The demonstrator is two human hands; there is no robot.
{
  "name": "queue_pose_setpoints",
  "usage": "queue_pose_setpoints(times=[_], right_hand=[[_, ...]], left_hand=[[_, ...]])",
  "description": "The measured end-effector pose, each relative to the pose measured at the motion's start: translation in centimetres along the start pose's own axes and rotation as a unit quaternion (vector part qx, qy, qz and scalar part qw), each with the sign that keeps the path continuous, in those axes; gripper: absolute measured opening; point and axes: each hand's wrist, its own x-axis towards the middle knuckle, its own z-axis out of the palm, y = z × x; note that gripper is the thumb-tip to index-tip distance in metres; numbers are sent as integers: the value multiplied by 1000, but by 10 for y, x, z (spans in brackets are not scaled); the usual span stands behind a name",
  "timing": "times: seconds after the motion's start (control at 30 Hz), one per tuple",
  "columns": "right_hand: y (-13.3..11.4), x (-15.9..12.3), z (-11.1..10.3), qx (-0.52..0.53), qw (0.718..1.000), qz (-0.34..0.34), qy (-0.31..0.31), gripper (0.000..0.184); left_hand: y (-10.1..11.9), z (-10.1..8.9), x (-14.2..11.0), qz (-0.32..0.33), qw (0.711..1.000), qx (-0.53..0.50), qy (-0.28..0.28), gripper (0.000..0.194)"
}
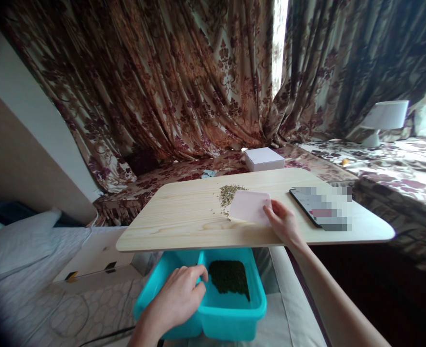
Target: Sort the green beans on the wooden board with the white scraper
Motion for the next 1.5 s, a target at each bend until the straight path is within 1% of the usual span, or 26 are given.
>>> queue_pose_setpoints(times=[0.13,0.27,0.43,0.57,0.77,0.97,1.13,1.23,1.33,1.5], right_hand=[[0,0,0,-2,1000,-6,-4,26],[-1,-1,-1,25,1000,-3,-10,22],[0,0,-1,33,999,0,14,21],[1,-1,0,38,999,5,-7,21],[9,0,1,71,997,-11,0,22],[16,3,4,68,997,-21,-21,21],[17,3,3,43,998,-32,-27,20],[17,3,2,49,997,-38,-41,20],[17,3,2,68,995,-36,-57,22],[18,3,6,101,991,-50,-73,34]], left_hand=[[0,1,1,-6,1000,0,-6,34],[-1,2,2,-2,1000,0,-2,33],[-1,1,1,-2,1000,-3,-1,33],[0,0,1,-1,1000,-9,0,33],[-2,1,1,-2,1000,-8,-3,33],[-2,2,2,1,1000,-6,0,34],[-1,1,2,3,1000,-2,1,34],[-1,1,2,3,1000,-2,0,34],[-2,1,2,0,1000,-2,1,34],[-1,1,2,-1,1000,-2,3,34]])
